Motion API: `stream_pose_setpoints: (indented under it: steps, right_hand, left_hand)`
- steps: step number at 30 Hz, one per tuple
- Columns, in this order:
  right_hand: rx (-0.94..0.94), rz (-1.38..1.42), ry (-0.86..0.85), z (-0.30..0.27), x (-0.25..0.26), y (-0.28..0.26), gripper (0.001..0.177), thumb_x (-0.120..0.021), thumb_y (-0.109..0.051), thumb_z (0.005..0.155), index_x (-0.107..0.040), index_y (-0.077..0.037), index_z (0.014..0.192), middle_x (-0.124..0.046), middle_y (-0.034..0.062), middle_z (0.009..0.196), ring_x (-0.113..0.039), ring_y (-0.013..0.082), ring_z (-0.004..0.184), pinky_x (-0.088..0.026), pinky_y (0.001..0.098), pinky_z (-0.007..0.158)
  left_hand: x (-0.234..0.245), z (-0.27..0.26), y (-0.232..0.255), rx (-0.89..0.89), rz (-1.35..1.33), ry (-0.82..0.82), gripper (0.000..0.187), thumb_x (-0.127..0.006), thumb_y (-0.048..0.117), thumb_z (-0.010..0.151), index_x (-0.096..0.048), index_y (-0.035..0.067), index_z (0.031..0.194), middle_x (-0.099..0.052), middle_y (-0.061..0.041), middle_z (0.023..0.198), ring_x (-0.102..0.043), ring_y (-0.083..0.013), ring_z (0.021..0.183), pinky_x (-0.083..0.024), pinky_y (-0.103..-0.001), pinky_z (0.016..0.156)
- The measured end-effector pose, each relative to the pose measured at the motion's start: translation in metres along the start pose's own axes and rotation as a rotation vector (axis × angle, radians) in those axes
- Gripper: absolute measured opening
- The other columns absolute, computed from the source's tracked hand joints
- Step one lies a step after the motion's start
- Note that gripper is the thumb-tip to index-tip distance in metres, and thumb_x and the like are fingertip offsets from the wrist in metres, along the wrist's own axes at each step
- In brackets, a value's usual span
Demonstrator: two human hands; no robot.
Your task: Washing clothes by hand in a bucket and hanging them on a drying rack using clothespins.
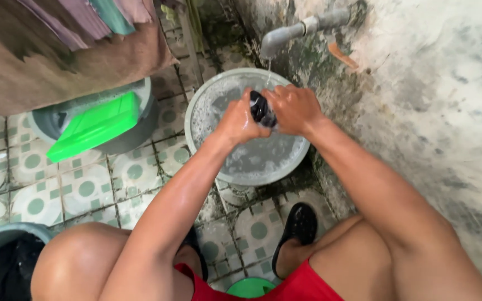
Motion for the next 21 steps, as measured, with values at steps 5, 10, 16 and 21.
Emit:
stream_pose_setpoints:
  steps: [5,10,16,21]
  right_hand:
    - [-0.133,0.077,-0.245,0.003,-0.025,0.003,0.047,-0.081,-0.039,0.073,-0.067,-0.008,0.105,-0.072,0.0161,0.089,-0.073,0.0384,0.080,-0.058,0.0509,0.067]
    - [-0.139,0.130,-0.408,0.011,-0.052,-0.016,0.043,-0.078,-0.029,0.070,-0.066,-0.010,0.107,-0.072,0.0179,0.085,-0.072,0.0414,0.086,-0.058,0.0517,0.075]
    - [0.076,0.256,-0.553,0.067,-0.047,-0.103,0.065,-0.088,-0.033,0.068,-0.057,-0.013,0.121,-0.068,0.0137,0.110,-0.065,0.0394,0.105,-0.052,0.0535,0.081]
    - [0.404,0.198,-0.326,0.141,-0.012,-0.223,0.087,-0.090,-0.023,0.060,-0.051,-0.017,0.139,-0.064,0.0123,0.118,-0.063,0.0378,0.108,-0.054,0.0503,0.084]
  left_hand:
    - [-0.010,0.004,-0.027,0.010,0.023,0.020,0.096,-0.092,0.030,0.048,-0.051,-0.001,0.129,-0.072,-0.023,0.093,-0.075,-0.0378,0.088,-0.061,-0.041,0.078]
    - [-0.018,-0.002,-0.075,-0.031,-0.020,-0.020,0.074,-0.090,0.033,0.051,-0.065,0.003,0.114,-0.076,-0.019,0.096,-0.076,-0.0345,0.091,-0.060,-0.040,0.081]
    - [0.042,-0.068,-0.126,0.136,-0.021,0.144,0.081,-0.094,0.039,0.048,-0.064,0.005,0.115,-0.075,-0.013,0.105,-0.072,-0.0277,0.100,-0.056,-0.036,0.088]
    - [0.148,-0.167,-0.164,0.019,-0.346,0.684,0.082,-0.099,0.024,0.052,-0.061,0.002,0.122,-0.072,-0.009,0.114,-0.067,-0.0189,0.106,-0.054,-0.036,0.098]
Point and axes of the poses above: each hand's wrist, its own z-axis towards the middle knuckle, its own x-axis out of the back of the hand, y = z × x, the point moved 9 cm from there along z, towards the middle knuckle
